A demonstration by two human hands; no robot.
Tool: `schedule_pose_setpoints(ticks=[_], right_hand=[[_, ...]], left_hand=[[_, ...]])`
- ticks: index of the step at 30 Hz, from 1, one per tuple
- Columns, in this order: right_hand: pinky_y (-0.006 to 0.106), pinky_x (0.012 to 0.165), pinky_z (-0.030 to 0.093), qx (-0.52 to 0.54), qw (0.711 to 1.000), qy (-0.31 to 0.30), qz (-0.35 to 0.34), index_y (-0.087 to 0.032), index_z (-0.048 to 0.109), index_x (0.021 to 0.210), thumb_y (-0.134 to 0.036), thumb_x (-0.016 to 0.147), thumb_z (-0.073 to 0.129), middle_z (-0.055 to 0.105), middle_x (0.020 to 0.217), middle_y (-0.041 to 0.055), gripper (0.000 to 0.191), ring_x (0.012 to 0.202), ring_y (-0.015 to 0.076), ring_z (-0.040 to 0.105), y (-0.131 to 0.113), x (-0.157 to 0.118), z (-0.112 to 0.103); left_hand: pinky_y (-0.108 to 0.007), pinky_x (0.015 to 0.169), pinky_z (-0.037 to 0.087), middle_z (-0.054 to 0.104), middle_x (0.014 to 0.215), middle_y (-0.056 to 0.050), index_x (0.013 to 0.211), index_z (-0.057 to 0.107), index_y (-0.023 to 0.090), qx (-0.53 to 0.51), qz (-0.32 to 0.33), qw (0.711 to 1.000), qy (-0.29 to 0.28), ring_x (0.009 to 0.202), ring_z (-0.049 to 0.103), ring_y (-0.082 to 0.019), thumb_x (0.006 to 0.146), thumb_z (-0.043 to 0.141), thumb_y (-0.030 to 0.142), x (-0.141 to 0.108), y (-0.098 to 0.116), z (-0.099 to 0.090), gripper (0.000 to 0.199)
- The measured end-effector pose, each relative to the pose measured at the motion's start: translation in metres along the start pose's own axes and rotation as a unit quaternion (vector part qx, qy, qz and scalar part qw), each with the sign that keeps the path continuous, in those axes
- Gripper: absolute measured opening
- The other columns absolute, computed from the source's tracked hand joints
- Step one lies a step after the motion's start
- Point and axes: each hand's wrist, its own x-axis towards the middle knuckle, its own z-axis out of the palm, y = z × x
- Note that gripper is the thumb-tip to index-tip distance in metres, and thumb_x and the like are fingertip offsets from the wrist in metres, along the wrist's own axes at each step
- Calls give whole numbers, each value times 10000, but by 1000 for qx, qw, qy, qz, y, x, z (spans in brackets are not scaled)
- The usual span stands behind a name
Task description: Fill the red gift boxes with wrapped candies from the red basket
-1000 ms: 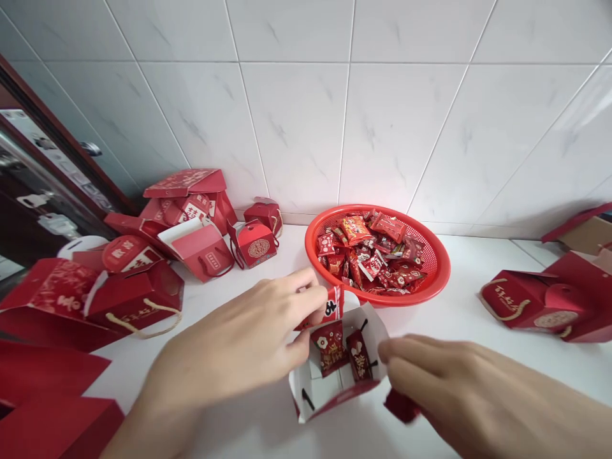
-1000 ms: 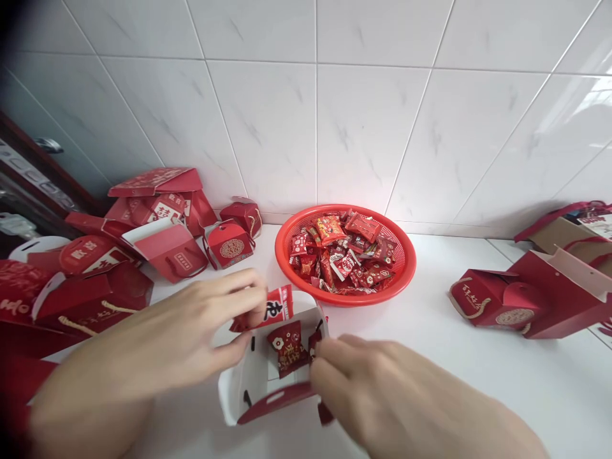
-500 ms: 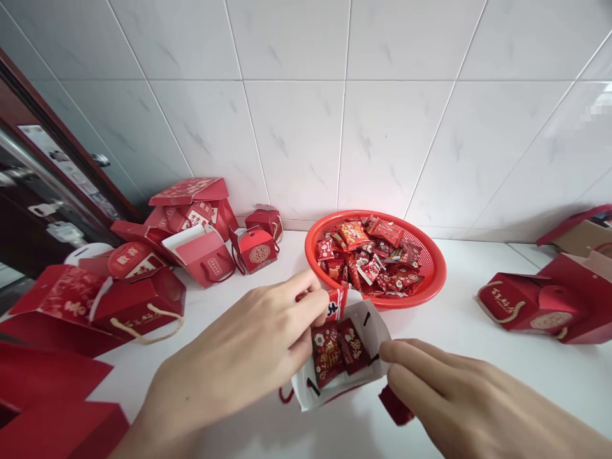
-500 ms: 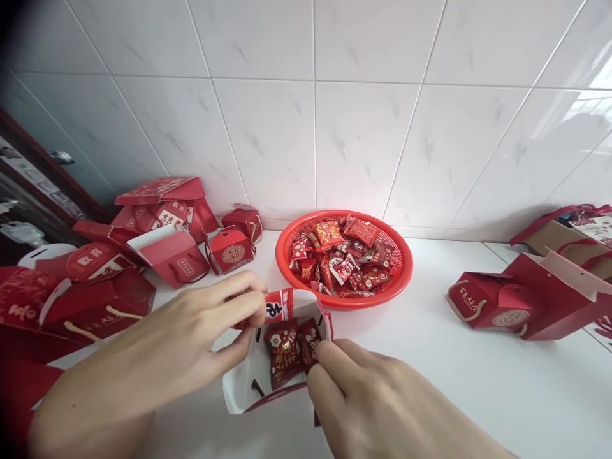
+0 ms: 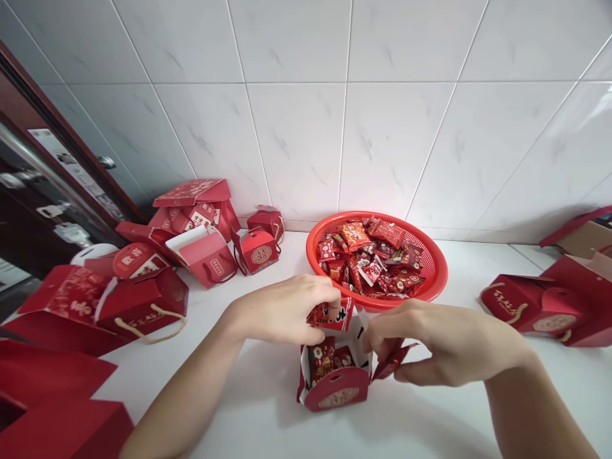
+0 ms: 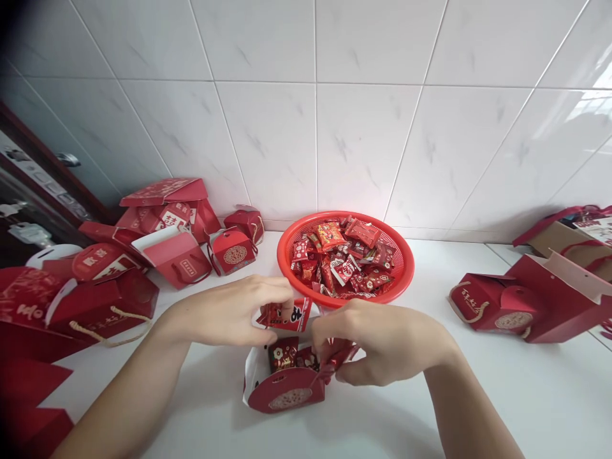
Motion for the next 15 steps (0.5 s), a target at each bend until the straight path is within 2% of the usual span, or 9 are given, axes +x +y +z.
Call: schedule_pose_setpoints(ticks=[4,6,10,12,15], right_hand=[[262,716,562,65,997,36,-35,-163,679,972,-107,841,693,770,1002,80,144,834,161,713,7,-2,-7],[276,714,576,126,989,76,-27,-173,664,973,-176,872,732,762,962,65,122,810,158,715,8,-2,-8],[264,655,580,267,951,156,-5,-187,645,991,-283,911,772,709,810,10,178,732,138,682,10,3,-7],[250,642,570,283,940,192,-9,-183,660,977,-298,894,800,691,818,10,199,740,134,663,10,8,-5],[256,668,572,269,936,227,-15,-179,684,1006,-324,893,805,688,855,22,220,782,145,664,10,15,0]], left_hand=[[-276,688,409,647,945,-8,921,652,187,-47,-1,999,1,834,596,-177,781,751,165,-5,2,-2,173],[-280,687,416,655,956,-11,960,672,189,-52,2,998,24,820,602,-174,816,730,186,-8,5,-2,156],[-294,753,463,685,998,-18,993,712,208,-72,-4,993,92,880,632,-183,902,652,216,-9,6,-1,109],[-300,787,482,700,1019,-18,1007,724,216,-92,-9,988,122,913,640,-189,903,686,268,-8,5,-2,122],[-292,784,488,715,1046,-15,1035,729,218,-129,0,981,145,919,647,-190,844,799,395,-8,2,-3,270]])
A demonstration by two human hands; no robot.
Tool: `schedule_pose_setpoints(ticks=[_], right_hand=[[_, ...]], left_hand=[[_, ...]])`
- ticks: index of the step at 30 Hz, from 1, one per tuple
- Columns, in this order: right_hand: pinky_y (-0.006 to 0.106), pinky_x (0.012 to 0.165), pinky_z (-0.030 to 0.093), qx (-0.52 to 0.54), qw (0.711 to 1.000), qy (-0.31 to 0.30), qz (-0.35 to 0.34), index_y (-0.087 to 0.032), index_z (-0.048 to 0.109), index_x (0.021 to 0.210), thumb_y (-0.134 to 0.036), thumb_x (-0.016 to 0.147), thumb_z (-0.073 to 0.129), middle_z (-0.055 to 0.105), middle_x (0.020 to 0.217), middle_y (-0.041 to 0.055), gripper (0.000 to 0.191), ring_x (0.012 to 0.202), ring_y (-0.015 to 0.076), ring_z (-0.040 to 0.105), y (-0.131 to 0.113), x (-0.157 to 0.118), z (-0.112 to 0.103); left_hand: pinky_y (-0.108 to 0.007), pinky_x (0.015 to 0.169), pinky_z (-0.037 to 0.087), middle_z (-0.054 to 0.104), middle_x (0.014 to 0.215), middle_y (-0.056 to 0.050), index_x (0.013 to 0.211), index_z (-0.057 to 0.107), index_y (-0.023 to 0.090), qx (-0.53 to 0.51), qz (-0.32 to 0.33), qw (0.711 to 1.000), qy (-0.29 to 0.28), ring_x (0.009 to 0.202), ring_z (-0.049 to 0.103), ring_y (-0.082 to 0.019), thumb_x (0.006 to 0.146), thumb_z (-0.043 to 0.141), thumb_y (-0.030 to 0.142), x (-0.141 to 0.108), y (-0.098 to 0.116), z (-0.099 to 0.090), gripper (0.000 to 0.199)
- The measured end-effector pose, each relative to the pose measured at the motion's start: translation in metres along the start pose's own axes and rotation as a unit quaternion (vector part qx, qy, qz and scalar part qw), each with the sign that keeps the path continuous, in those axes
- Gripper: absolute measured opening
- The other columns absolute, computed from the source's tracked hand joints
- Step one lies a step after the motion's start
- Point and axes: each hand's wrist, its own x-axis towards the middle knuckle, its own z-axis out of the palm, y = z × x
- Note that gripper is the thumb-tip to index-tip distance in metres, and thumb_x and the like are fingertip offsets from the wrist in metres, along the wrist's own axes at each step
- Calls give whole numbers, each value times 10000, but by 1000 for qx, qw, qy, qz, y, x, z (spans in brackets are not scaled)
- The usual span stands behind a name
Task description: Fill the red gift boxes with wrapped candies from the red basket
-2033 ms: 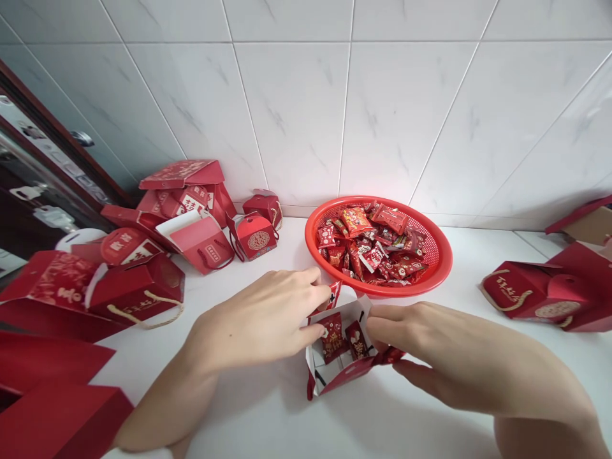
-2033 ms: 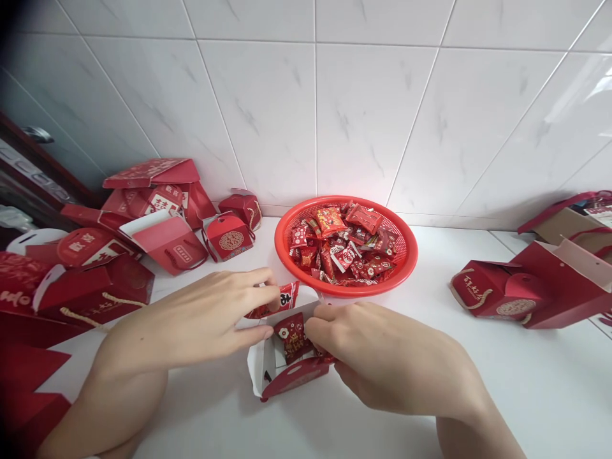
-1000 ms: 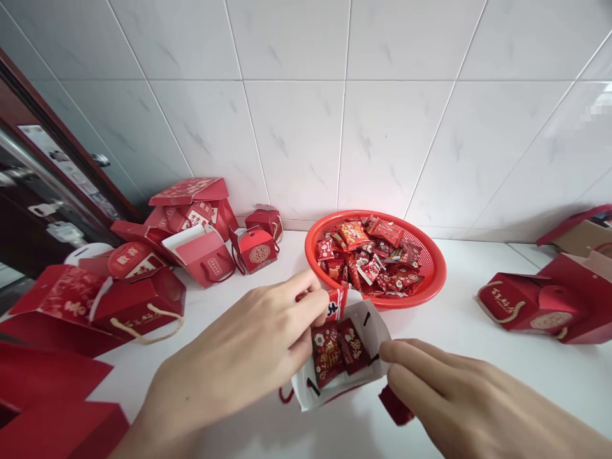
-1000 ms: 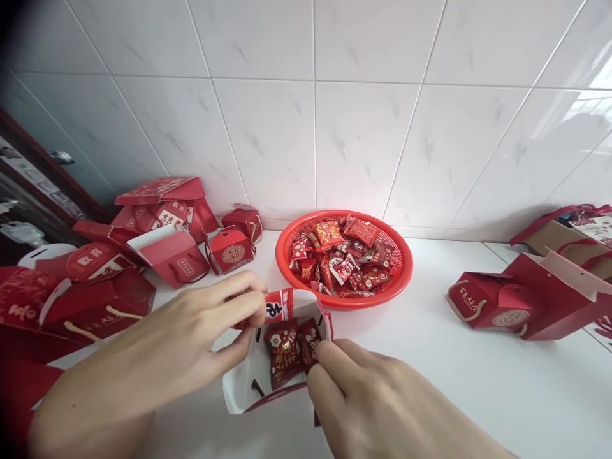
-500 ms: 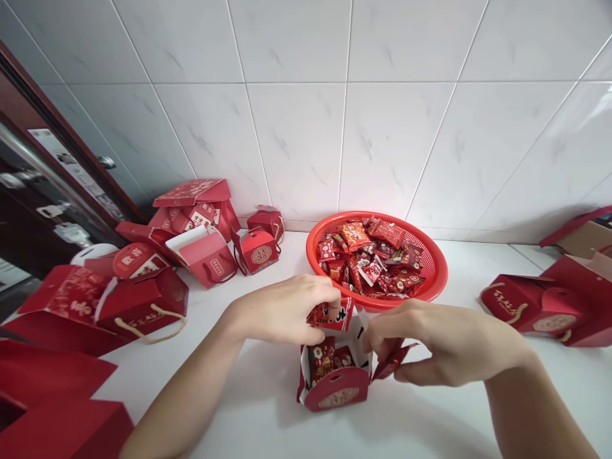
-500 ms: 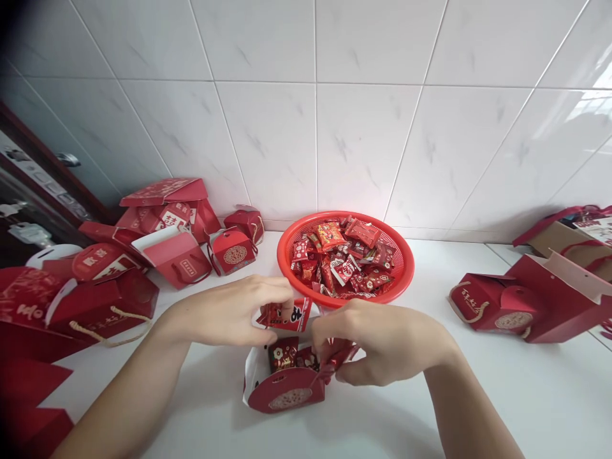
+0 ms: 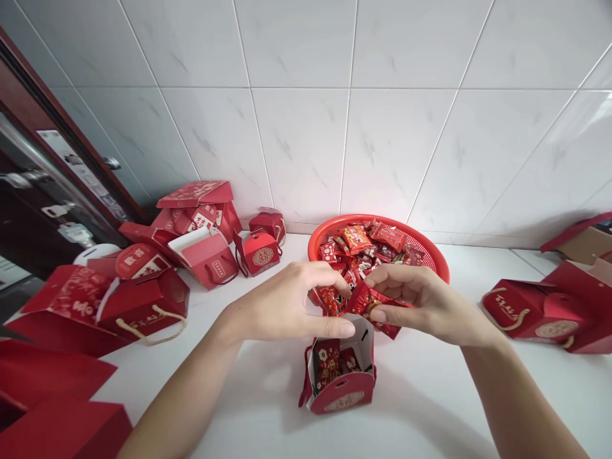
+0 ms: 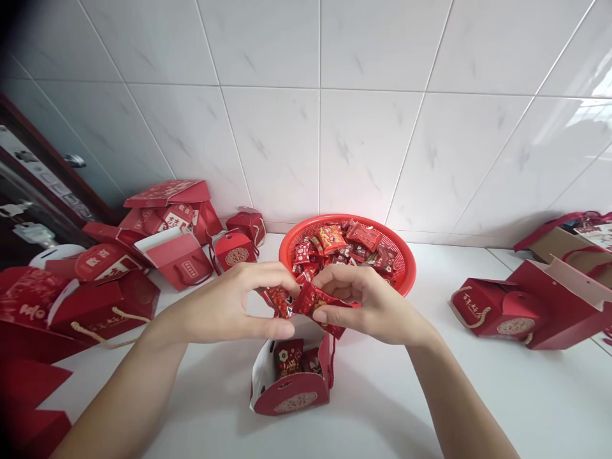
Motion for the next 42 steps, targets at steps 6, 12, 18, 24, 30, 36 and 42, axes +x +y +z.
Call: schedule_pose_setpoints(ticks=[6,12,18,24,30,36,42], right_hand=[[254,661,565,-19,999,32,-12,-209,618,1238,-316,925,772,704,861,9,364,748,135,663,2,2,11],[328,787,644,-14,992,103,-68,-236,673,1211,-270,814,866,706,1246,96,442,1068,237,717,2,5,12],[347,752,675,63,984,162,-47,-229,707,1088,-324,806,887,760,993,47,348,786,180,747,7,10,14],[360,750,675,38,980,187,-64,-222,709,1073,-352,808,884,766,949,54,343,803,200,744,10,11,16],[343,713,678,36,976,196,-82,-212,718,1068,-331,806,887,766,963,60,334,789,193,740,9,12,18],[351,705,688,71,977,184,-76,-228,720,1052,-286,794,895,774,941,41,317,765,193,757,8,13,19],[358,715,686,94,978,175,-68,-233,719,1063,-279,802,890,771,872,25,315,749,194,760,10,14,19]], left_hand=[[-261,633,412,602,761,23,777,637,191,-54,-8,998,34,714,533,-135,983,620,446,2,1,5,329],[-252,639,387,573,718,34,724,589,190,-81,-12,991,107,708,503,-123,992,600,383,6,1,6,330],[-262,666,416,592,725,25,711,579,187,-91,-16,988,124,711,532,-128,988,611,414,6,-2,6,360],[-279,700,470,638,763,16,792,641,192,-122,-33,987,97,753,588,-154,924,703,481,6,-5,7,324],[-274,661,432,587,751,14,758,626,182,-134,-34,987,82,739,530,-147,937,677,487,8,-7,7,357],[-266,608,377,481,679,34,673,551,183,-137,-28,987,82,674,437,-127,908,709,479,11,-9,7,410],[-264,598,399,509,696,17,705,598,174,-127,-20,990,62,682,464,-132,933,671,505,10,-9,5,408]])
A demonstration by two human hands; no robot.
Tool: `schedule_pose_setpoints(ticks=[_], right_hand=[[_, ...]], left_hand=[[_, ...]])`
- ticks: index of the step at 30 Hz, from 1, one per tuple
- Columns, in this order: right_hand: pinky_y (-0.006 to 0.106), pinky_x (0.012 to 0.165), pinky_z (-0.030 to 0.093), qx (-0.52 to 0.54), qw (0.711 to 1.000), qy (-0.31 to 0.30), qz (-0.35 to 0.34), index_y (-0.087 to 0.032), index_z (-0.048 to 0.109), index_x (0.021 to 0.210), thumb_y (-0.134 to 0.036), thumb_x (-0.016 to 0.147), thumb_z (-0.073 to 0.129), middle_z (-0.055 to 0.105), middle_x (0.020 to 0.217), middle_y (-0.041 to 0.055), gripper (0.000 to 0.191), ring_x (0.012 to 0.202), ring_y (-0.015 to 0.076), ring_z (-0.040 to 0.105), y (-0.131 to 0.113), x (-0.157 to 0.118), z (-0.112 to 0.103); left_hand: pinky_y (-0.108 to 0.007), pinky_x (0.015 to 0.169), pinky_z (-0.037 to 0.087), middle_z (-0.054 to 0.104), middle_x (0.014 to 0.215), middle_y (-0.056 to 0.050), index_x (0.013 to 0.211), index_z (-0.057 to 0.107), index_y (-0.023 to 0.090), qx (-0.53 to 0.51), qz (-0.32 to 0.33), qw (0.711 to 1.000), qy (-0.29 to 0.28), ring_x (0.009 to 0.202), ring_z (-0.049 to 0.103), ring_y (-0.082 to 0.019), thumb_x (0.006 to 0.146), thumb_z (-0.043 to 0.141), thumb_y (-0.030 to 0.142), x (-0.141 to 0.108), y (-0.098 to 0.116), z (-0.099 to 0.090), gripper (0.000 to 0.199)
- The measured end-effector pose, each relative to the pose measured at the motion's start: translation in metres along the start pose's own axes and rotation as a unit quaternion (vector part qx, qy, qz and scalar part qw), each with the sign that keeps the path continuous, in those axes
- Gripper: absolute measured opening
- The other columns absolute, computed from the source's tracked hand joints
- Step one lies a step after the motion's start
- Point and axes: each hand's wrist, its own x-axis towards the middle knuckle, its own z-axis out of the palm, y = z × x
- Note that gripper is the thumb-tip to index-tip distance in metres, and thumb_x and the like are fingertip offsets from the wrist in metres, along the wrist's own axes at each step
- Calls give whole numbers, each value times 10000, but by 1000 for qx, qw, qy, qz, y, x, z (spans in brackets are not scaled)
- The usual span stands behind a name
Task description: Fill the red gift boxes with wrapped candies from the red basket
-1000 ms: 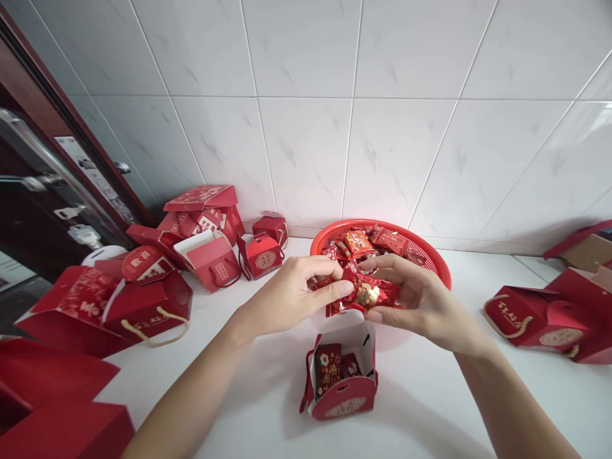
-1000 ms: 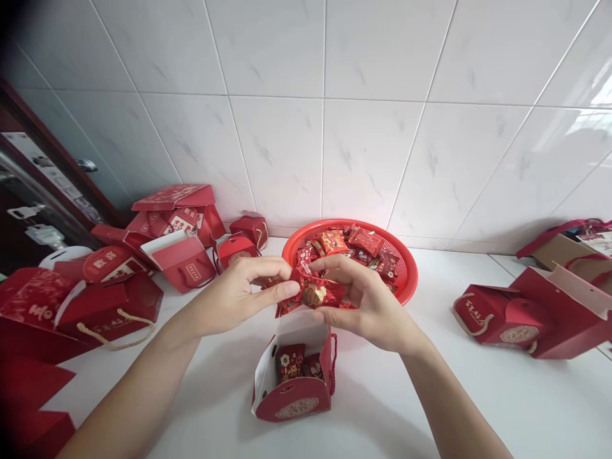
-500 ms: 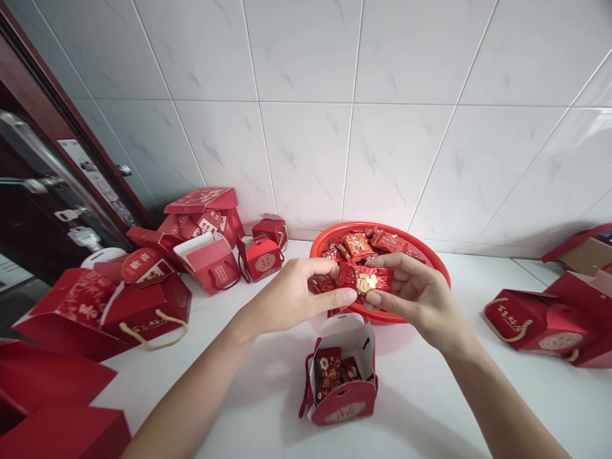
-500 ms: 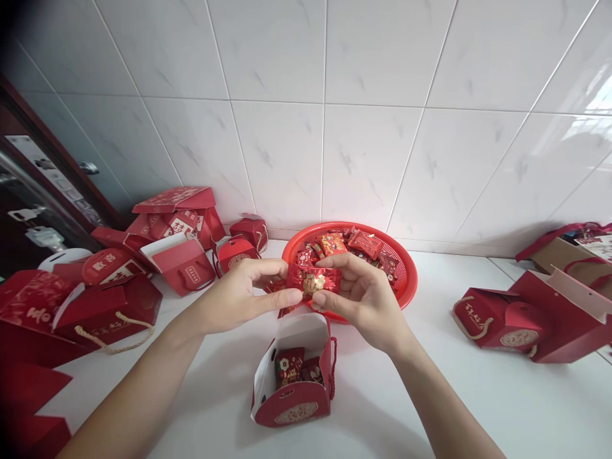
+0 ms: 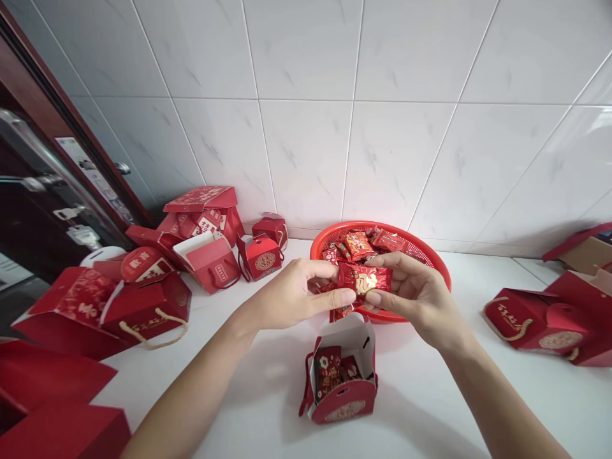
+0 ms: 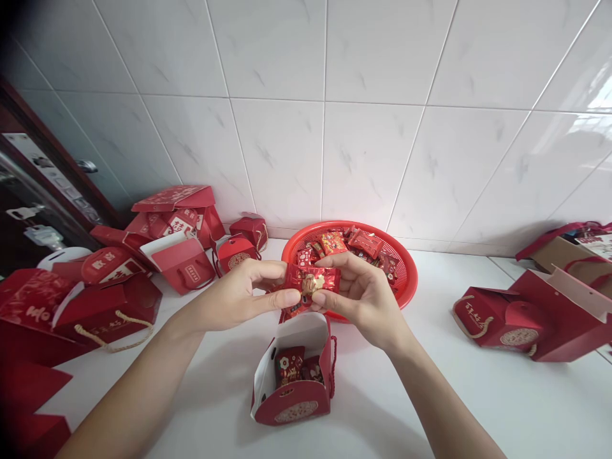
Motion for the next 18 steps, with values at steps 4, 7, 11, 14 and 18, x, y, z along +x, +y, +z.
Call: schedule_pose_setpoints(ticks=[4,7,11,14,18], right_hand=[[356,720,684,14,1000,-3,13,-231,719,1065,-276,801,892,772,872,23,319,728,185,754,1,0,0],[343,709,683,17,1000,2,11,-223,722,1054,-257,792,898,770,872,21,317,714,178,755,1,1,0],[333,694,681,19,1000,-3,13,-218,725,1056,-249,784,906,765,836,12,328,686,174,758,0,0,-1],[338,685,680,24,1000,-8,18,-218,726,1055,-255,776,912,766,829,11,338,675,177,758,0,0,-1],[319,684,672,39,999,-13,26,-221,718,1054,-230,783,905,766,815,1,330,669,164,755,2,1,1]], left_hand=[[-272,634,455,592,753,-14,773,680,168,7,-3,1000,-12,742,545,-162,939,657,516,1,0,1,386],[-279,651,474,610,768,-22,791,699,166,-7,-1,1000,-14,752,562,-170,937,662,520,2,-2,2,385],[-279,633,465,613,775,-23,782,709,164,-28,-6,999,-28,720,553,-159,918,690,526,2,-3,0,388],[-279,629,465,615,771,-25,749,699,161,-39,-8,999,-31,720,561,-160,910,702,512,3,-3,-1,386],[-283,649,482,638,785,-35,724,684,157,-43,0,999,-25,751,590,-171,918,694,499,3,-4,1,394]])
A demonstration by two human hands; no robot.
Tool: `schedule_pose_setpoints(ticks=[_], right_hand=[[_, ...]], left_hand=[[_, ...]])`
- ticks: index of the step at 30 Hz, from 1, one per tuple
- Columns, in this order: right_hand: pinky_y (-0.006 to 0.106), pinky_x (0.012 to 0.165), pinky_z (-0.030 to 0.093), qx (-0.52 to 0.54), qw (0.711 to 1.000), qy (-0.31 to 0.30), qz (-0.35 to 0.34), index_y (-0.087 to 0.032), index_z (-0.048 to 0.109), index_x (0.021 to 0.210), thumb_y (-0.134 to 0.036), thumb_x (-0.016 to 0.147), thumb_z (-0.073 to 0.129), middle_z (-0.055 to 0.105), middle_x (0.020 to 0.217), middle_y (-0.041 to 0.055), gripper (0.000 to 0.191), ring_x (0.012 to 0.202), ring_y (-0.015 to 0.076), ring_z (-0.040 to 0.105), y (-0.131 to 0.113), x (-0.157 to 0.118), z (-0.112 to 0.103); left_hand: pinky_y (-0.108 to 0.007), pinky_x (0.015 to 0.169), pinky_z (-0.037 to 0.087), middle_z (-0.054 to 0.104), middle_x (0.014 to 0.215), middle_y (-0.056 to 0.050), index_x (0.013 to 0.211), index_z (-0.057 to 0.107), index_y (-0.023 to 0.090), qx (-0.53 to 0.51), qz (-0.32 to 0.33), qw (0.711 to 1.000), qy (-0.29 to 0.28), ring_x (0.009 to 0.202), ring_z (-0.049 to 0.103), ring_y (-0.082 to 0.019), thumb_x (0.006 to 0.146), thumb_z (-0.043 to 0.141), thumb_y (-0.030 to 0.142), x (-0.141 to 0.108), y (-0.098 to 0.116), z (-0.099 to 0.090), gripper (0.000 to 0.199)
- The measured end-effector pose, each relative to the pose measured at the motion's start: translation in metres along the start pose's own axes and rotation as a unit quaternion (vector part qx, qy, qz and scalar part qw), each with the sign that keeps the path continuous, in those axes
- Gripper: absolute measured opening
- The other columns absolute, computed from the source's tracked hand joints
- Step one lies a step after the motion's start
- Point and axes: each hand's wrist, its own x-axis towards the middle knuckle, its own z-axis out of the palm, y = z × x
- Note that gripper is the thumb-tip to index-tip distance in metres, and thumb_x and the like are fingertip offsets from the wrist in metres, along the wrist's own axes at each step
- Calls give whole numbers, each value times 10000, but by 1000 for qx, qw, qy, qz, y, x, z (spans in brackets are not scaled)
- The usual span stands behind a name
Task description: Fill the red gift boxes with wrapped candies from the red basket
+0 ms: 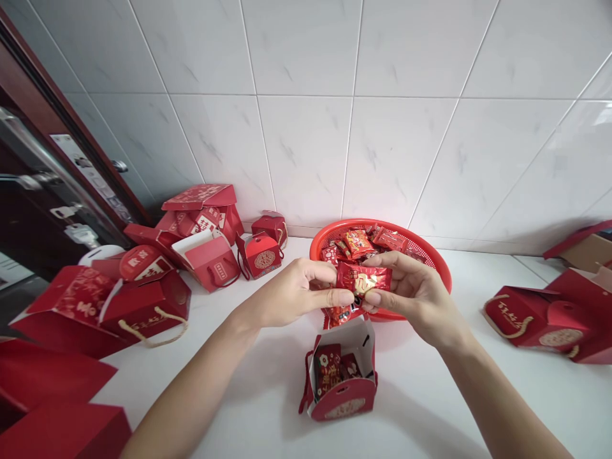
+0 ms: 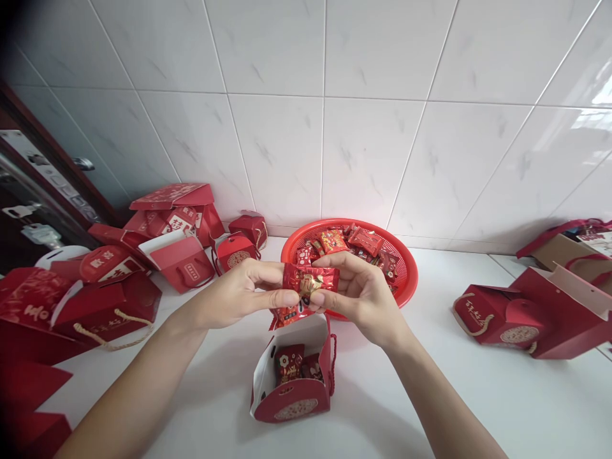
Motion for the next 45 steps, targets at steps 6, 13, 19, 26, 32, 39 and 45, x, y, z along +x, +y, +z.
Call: schedule_pose_setpoints(ticks=[6,13,19,26,32,39,45], right_hand=[[277,697,647,-8,999,4,-39,-239,743,1058,-258,894,812,768,868,4,178,708,136,734,1,1,0],[306,830,586,-278,947,-107,-118,-247,737,1082,-137,981,651,768,1019,32,172,932,176,714,-18,-16,1],[290,602,465,-529,815,-236,-30,-187,667,1030,-32,911,600,701,876,40,206,711,178,624,-10,-22,21],[295,580,376,-607,741,-286,-30,-204,563,700,39,882,553,630,701,-8,304,602,150,518,-1,-20,27],[323,635,447,-620,759,-170,-105,-197,617,785,-21,936,534,660,737,21,247,649,180,579,-5,-23,20],[274,703,557,-392,917,10,-71,-229,661,1105,-394,966,712,760,930,18,221,842,185,712,-21,-19,10],[281,662,509,-292,956,-20,-14,-209,718,858,-465,940,732,715,821,23,269,747,171,617,-13,-12,7]], left_hand=[[-279,672,505,699,835,-27,825,748,168,50,-29,998,-7,775,633,-173,888,731,500,-5,4,-7,338],[-301,833,543,765,1028,-12,1017,778,224,152,-19,987,55,912,691,-185,889,722,326,-15,3,-29,173],[-261,847,533,764,1077,13,1017,784,245,202,7,979,31,968,694,-166,905,691,252,-16,5,-24,147],[-242,849,526,767,1067,20,1021,788,241,221,19,975,3,954,701,-151,899,692,214,-16,10,-17,158],[-265,894,536,771,1093,22,1038,784,256,213,37,976,10,997,708,-163,910,686,209,-19,10,-18,168],[-299,974,535,731,1229,25,1249,642,292,138,53,989,-11,1142,687,-182,911,727,225,-24,14,-11,355],[-318,952,554,719,1113,16,1292,574,294,92,57,994,10,1060,695,-171,881,785,255,-18,8,-1,464]])
